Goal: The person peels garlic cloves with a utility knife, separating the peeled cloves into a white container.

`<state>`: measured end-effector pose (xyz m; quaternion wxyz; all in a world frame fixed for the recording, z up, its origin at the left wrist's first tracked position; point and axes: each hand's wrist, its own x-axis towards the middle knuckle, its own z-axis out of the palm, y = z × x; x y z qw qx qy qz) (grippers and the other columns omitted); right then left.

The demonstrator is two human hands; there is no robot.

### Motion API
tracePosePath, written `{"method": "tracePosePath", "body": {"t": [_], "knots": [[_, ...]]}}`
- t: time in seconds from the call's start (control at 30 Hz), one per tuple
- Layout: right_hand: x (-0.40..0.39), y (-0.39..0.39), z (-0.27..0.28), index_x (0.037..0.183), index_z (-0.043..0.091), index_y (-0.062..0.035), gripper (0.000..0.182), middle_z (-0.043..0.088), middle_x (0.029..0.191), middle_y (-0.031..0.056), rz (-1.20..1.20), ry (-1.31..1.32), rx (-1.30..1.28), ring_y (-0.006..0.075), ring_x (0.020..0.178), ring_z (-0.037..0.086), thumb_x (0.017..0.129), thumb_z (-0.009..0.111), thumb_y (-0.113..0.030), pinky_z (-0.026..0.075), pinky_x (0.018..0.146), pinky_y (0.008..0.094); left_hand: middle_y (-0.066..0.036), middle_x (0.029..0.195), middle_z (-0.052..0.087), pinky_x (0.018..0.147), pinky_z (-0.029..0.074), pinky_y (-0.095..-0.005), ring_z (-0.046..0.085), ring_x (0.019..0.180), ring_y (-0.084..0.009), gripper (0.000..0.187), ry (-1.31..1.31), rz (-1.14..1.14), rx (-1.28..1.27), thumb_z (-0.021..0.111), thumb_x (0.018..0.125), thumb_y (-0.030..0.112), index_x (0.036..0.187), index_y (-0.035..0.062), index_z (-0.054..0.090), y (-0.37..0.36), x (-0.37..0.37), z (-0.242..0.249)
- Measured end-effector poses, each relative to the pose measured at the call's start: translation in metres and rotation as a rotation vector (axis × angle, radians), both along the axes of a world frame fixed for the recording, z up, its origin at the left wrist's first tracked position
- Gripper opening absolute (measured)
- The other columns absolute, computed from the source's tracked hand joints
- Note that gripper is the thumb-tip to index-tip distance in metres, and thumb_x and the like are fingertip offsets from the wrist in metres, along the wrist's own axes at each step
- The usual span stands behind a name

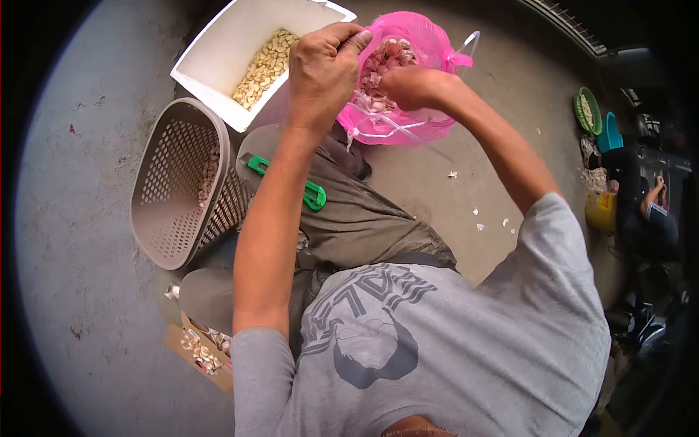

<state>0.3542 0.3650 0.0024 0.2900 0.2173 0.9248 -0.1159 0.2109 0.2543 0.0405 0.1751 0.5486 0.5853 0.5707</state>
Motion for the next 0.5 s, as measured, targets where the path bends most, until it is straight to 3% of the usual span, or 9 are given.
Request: {"method": "tracePosePath", "body": {"t": [0.07,0.1,0.13,0.27,0.3,0.4,0.5], "knots": [[-0.023,0.039,-0.054,0.101,0.076,-0.0009,0.023,0.076,0.101,0.0172,0.032,0.044,0.013,0.0367,0.095,0.073,0.083,0.062,-0.005,0.058,0.080,0.0471,-0.001,0.072,0.069,0.063,0.047,-0.0239,0.057,0.069,-0.0051,0.014,0.106,-0.014,0.017,0.071,0.096,0.009,0.099,-0.0044,0.076,-0.001,-0.002,0.007],[-0.037,0.086,-0.141,0.111,0.075,-0.0035,0.029,0.075,0.106,0.0179,-0.014,0.078,-0.017,0.0356,0.098,0.072,0.084,0.066,-0.012,0.057,0.081,0.0468,-0.005,0.073,0.070,0.063,0.049,-0.0260,0.060,0.067,-0.0074,0.012,0.113,-0.028,0.007,0.070,0.095,0.005,0.100,-0.0046,0.075,-0.008,0.005,0.013],[-0.052,0.109,-0.169,0.111,0.074,-0.0035,0.029,0.075,0.106,0.0179,-0.057,0.083,-0.005,0.0356,0.098,0.072,0.084,0.067,-0.012,0.057,0.081,0.0467,-0.006,0.073,0.071,0.063,0.049,-0.0266,0.061,0.067,-0.0085,0.012,0.137,-0.028,0.006,0.070,0.095,0.005,0.100,-0.0045,0.075,-0.011,0.009,0.015],[-0.070,0.122,-0.207,0.112,0.074,-0.0035,0.030,0.075,0.107,0.0180,-0.164,0.123,0.062,0.0355,0.098,0.072,0.084,0.067,-0.013,0.057,0.082,0.0466,-0.011,0.077,0.073,0.064,0.052,-0.0296,0.065,0.066,-0.0131,0.011,0.152,-0.029,-0.019,0.069,0.093,0.003,0.098,-0.0050,0.075,-0.023,-0.004,0.008],[-0.070,0.124,-0.213,0.112,0.073,-0.0036,0.030,0.075,0.107,0.0180,-0.165,0.131,0.065,0.0355,0.098,0.072,0.084,0.068,-0.013,0.057,0.082,0.0465,-0.012,0.078,0.073,0.064,0.052,-0.0294,0.066,0.068,-0.0133,0.011,-0.058,-0.081,-0.166,0.068,0.093,0.002,0.097,-0.0059,0.074,-0.030,-0.007,0.023],[-0.063,0.130,-0.212,0.112,0.073,-0.0036,0.030,0.074,0.107,0.0181,-0.165,0.169,0.073,0.0355,0.098,0.071,0.084,0.068,-0.014,0.057,0.082,0.0464,-0.011,0.078,0.073,0.064,0.051,-0.0295,0.066,0.069,-0.0132,0.009,0.222,-0.085,-0.112,0.068,0.092,0.001,0.094,-0.0060,0.073,-0.030,-0.036,0.010],[-0.044,0.126,-0.195,0.113,0.072,-0.0036,0.030,0.074,0.108,0.0181,-0.114,0.228,0.099,0.0355,0.098,0.071,0.084,0.069,-0.014,0.056,0.083,0.0463,-0.008,0.074,0.069,0.062,0.049,-0.0276,0.061,0.067,-0.0103,0.008,0.148,-0.028,-0.097,0.068,0.094,0.001,0.094,-0.0056,0.073,-0.032,-0.040,0.014]]}}
